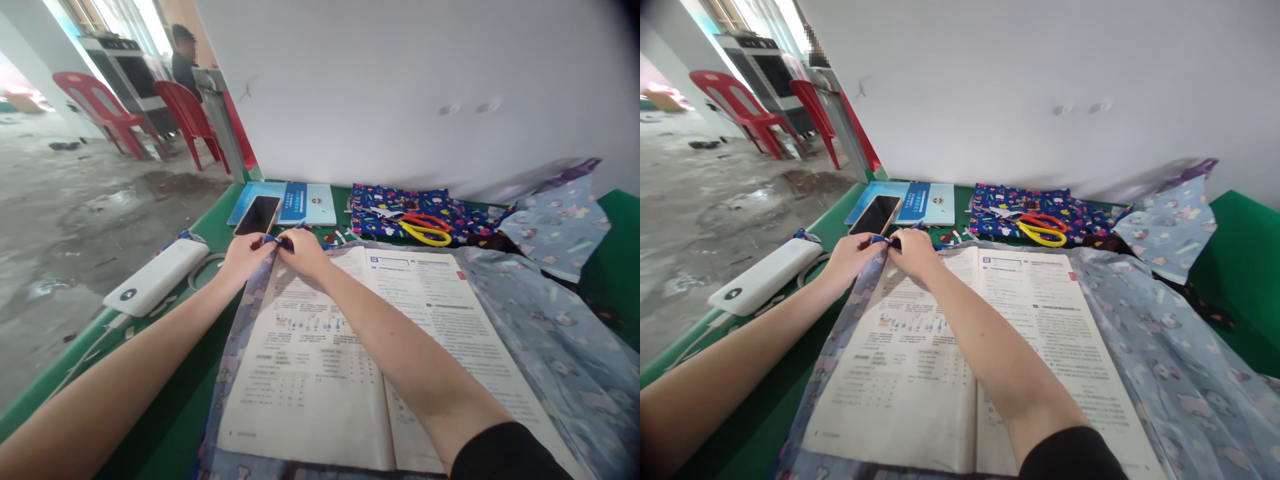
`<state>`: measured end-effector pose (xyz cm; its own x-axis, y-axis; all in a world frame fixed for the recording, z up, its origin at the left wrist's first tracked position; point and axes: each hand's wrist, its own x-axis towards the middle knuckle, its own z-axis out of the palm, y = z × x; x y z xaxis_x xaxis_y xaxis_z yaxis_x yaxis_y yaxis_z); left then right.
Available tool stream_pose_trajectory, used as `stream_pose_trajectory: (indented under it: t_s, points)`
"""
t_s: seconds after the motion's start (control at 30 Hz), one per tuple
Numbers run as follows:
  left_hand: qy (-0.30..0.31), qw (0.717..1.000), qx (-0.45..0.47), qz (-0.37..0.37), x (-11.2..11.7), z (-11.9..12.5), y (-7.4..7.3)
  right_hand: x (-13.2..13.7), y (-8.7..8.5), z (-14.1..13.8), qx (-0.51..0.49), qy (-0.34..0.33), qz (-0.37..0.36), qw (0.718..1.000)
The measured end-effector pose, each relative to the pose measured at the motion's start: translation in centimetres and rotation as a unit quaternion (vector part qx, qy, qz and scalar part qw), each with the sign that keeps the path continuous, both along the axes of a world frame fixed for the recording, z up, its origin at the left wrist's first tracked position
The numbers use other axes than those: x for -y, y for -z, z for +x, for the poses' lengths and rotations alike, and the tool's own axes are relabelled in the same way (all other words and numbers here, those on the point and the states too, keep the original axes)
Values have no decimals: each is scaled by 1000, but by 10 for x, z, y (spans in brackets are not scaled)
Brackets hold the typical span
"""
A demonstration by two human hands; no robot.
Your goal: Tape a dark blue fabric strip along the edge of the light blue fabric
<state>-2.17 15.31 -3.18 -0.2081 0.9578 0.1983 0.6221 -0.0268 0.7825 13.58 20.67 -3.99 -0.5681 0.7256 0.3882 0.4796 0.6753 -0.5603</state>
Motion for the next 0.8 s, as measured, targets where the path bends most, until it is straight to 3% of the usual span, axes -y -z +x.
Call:
stream_pose_trajectory:
  t_s: [0.27, 0.5, 0.8]
  points:
    - [-28, 999, 36, 11, -4, -7, 10, 4, -7, 3, -17, -17, -29, 999]
    - [-25, 991, 133, 21, -3, -3, 4, 4, -7, 3, -29, -14, -51, 998]
    - [-15, 998, 56, 27, -1, -9, 6, 4, -7, 3, -42, -4, -79, 996]
